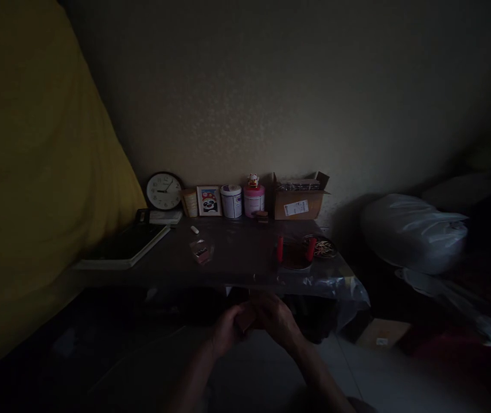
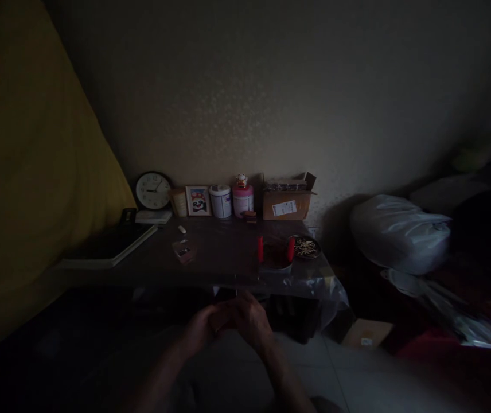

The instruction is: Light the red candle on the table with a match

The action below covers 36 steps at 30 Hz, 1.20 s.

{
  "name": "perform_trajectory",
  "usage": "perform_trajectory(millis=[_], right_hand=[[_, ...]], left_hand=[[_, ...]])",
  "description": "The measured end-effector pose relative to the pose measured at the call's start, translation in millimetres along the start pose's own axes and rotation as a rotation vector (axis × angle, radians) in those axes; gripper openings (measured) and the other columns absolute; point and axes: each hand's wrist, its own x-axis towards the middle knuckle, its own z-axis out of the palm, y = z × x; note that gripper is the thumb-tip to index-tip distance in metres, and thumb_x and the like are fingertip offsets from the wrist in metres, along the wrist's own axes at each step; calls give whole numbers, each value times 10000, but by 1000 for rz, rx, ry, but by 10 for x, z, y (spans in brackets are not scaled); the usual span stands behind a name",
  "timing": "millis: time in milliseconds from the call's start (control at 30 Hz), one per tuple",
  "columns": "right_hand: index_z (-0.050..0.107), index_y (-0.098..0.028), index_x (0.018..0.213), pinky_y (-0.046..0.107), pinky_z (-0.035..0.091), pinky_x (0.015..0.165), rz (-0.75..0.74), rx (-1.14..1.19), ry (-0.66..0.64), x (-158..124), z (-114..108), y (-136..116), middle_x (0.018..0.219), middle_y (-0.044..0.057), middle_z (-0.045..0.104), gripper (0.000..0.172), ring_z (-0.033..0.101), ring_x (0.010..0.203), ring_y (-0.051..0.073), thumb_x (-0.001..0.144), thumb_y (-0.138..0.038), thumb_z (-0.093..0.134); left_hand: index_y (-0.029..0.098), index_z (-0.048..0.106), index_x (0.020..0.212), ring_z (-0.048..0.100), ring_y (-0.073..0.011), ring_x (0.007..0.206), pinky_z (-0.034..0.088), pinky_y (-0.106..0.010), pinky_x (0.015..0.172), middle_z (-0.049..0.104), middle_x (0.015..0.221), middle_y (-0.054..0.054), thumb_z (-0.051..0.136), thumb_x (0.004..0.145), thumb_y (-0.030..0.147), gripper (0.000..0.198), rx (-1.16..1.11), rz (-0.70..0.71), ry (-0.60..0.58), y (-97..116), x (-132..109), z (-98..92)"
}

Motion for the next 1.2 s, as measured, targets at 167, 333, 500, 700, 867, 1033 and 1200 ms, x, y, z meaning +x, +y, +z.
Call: perform_trajectory(millis=[167, 333, 500, 700, 867, 1033, 1200], right_hand=[[673, -229, 961, 235, 471, 745, -5, -93, -56, -9, 10, -4, 897, 40, 612, 240, 586, 831, 147, 854, -137, 478], [658, -200, 823, 212, 454, 703, -28, -140, -86, -14, 23, 17, 840, 27, 598, 218, 571, 769, 125, 859, -122, 458], [654, -219, 933, 212, 447, 726, -29, -126, -111, -21, 35, 44, 889, 29, 600, 216, 569, 817, 128, 853, -131, 474], [648, -194, 842, 201, 431, 677, -20, -140, -142, -24, 37, 53, 847, 23, 589, 204, 560, 767, 118, 843, -105, 465], [643, -172, 834, 211, 431, 681, -18, -163, -172, -25, 21, 43, 852, 35, 597, 187, 564, 765, 125, 835, -105, 468], [664, -221, 906, 208, 427, 658, -12, -138, -187, -19, -16, -8, 864, 22, 607, 237, 579, 769, 128, 836, -114, 464], [653, -207, 794, 203, 409, 608, -3, -171, -182, -22, -10, -11, 800, 10, 598, 223, 561, 691, 116, 815, -90, 464]], left_hand=[[147, 680, 938, 511, -116, 516, 282, -239, 473, 654, 674, -28, 547, 744, 316, 290, 100, 38, 2, -23, -5, 2], [165, 686, 939, 469, -112, 474, 249, -248, 460, 636, 631, -10, 569, 708, 339, 312, 174, 51, 14, 19, -67, 50], [176, 690, 887, 479, -117, 515, 277, -249, 490, 629, 642, -5, 592, 690, 383, 302, 210, 63, 27, 19, -70, 63], [177, 684, 814, 434, -110, 456, 249, -254, 465, 568, 547, 17, 580, 693, 422, 293, 258, 65, -10, -16, -36, 22], [164, 680, 776, 410, -111, 446, 265, -263, 481, 540, 521, 22, 560, 719, 439, 306, 288, 78, -43, -63, 6, -31], [174, 685, 812, 485, -148, 520, 327, -276, 534, 576, 536, 6, 547, 743, 435, 303, 301, 91, -44, -118, 60, -111], [177, 690, 881, 570, -193, 638, 376, -293, 592, 629, 601, -20, 578, 737, 440, 320, 311, 104, -39, -127, 67, -131]])
